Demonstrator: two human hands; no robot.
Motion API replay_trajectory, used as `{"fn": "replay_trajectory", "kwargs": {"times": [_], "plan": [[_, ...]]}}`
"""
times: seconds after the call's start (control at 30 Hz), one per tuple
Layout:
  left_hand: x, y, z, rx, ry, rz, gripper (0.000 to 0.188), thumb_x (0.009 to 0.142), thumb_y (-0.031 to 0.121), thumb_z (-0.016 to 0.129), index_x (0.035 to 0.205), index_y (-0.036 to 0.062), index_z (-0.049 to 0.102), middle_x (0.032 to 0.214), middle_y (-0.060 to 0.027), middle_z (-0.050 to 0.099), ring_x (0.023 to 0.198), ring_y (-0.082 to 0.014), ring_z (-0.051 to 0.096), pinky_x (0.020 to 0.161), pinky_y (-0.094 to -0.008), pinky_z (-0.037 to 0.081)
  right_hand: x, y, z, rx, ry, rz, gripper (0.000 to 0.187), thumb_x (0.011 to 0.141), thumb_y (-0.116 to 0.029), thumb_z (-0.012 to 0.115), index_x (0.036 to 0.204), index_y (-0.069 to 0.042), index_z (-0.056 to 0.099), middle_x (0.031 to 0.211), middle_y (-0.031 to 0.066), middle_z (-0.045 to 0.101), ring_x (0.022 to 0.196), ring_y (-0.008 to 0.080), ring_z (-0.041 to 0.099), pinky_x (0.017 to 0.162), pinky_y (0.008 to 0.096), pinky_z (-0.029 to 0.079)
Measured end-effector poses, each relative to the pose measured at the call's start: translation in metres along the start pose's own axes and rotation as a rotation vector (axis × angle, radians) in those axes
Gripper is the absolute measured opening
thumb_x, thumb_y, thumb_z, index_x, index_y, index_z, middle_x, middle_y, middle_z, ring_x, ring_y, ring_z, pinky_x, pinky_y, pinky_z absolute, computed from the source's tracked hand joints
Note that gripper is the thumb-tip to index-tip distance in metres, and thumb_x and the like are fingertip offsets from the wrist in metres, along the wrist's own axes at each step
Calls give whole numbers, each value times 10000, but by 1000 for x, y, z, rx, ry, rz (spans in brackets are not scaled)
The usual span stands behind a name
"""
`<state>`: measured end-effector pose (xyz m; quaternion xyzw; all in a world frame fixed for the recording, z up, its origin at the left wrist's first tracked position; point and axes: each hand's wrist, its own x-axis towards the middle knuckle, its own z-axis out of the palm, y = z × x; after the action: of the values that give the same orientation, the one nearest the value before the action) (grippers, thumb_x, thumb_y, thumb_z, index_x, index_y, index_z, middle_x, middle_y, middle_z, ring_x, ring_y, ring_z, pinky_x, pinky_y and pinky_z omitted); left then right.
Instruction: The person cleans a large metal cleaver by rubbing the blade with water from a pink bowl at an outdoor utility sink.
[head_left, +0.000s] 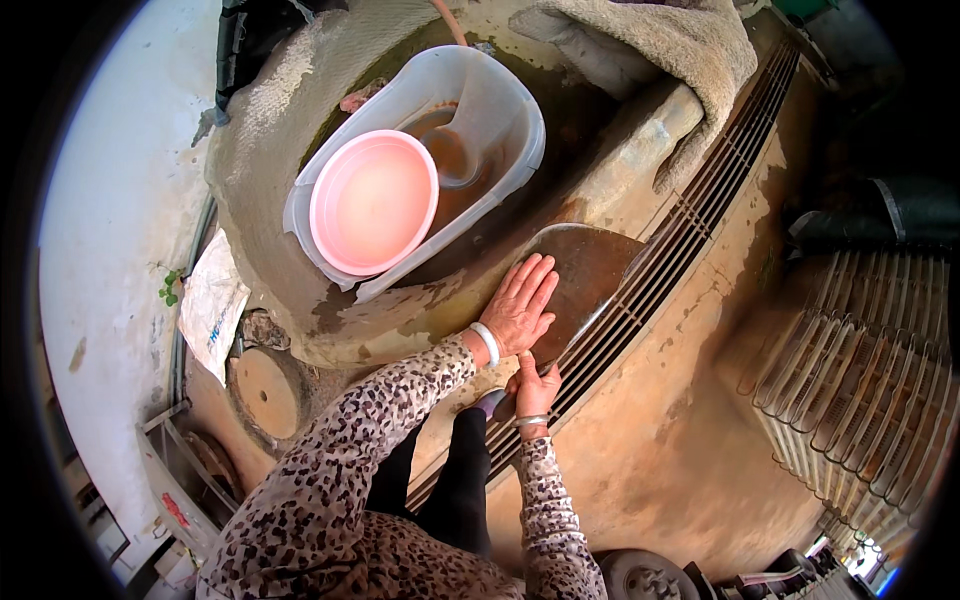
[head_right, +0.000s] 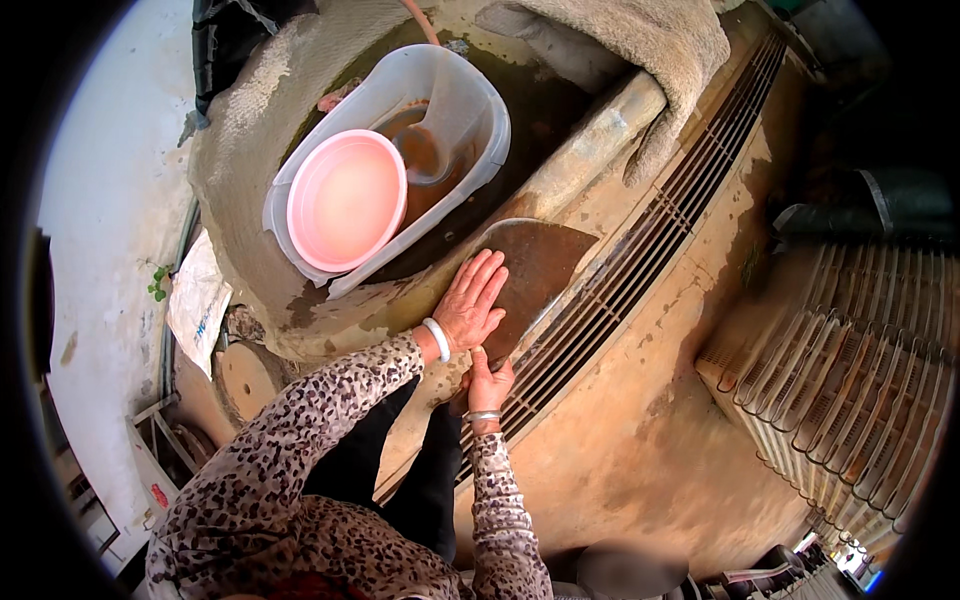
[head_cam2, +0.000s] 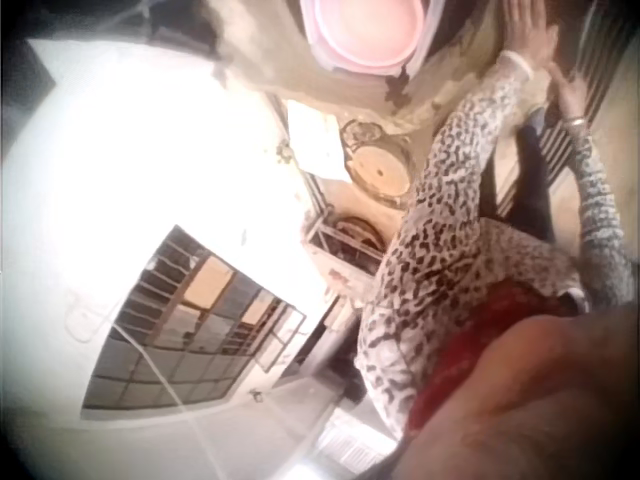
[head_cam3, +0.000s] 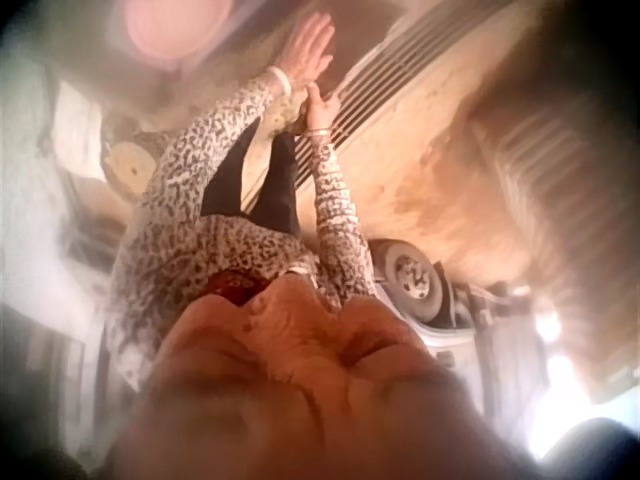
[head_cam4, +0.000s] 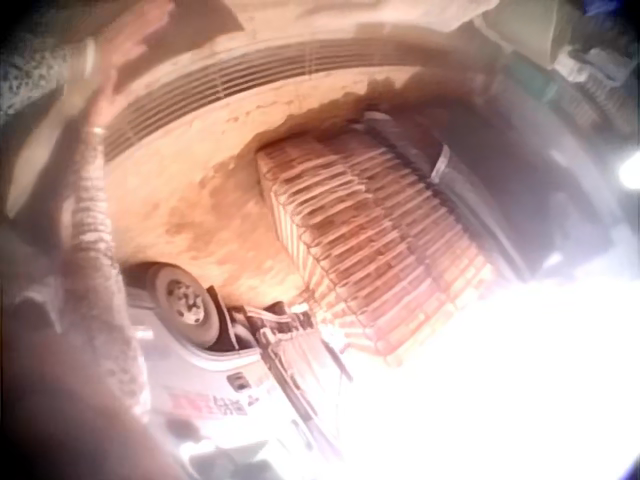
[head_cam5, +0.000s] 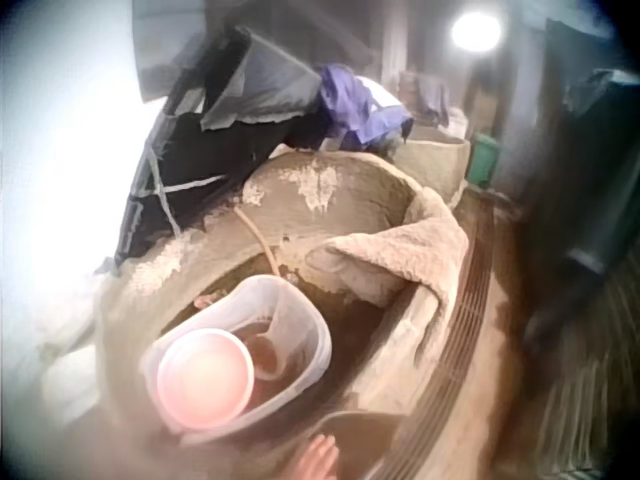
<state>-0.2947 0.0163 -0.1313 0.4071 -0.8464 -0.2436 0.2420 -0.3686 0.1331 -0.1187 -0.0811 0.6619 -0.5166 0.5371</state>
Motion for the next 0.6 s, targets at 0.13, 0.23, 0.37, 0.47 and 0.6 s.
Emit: {"fn": "replay_trajectory", "kwargs": {"times": [0.13, 0.23, 0.37, 0.47, 0.6], "plan": [[82, -22, -14, 127, 125, 25, 746, 839, 204, 681, 1460, -7, 325, 1561, -203, 263, 1450, -399, 242, 1188, -513, 228, 63, -56, 25, -9, -81, -140, 173, 943, -164, 668, 901, -63, 534, 542, -8, 467, 390, 107, 426, 369, 278, 381], [73, -20, -8, 99, 105, 68, 753, 834, 204, 688, 1457, -8, 323, 1558, -201, 266, 1445, -400, 247, 1185, -514, 236, 56, -41, 20, 20, -41, -99, 179, 942, -157, 669, 914, -58, 524, 548, 5, 477, 383, 114, 423, 368, 281, 381], [-3, -4, 1, -23, 7, 7, 771, 833, 204, 692, 1472, 1, 312, 1572, -199, 244, 1464, -394, 219, 1191, -520, 212, -8, 7, -2, 14, 22, 36, 157, 935, -139, 682, 970, -50, 558, 579, -13, 469, 397, 109, 424, 370, 277, 375], [30, -3, -1, 25, 48, -20, 764, 830, 202, 693, 1465, 2, 319, 1566, -202, 258, 1460, -389, 230, 1186, -520, 220, 25, -24, 2, -5, 0, -28, 163, 933, -155, 688, 932, -59, 556, 572, -13, 464, 411, 100, 425, 378, 272, 372], [73, -18, -6, 58, 134, 31, 743, 832, 202, 684, 1453, -4, 332, 1556, -204, 272, 1443, -393, 254, 1178, -517, 239, 62, -63, 24, 7, -81, -100, 168, 944, -153, 666, 897, -66, 531, 549, 3, 464, 403, 109, 416, 386, 278, 381]]}}
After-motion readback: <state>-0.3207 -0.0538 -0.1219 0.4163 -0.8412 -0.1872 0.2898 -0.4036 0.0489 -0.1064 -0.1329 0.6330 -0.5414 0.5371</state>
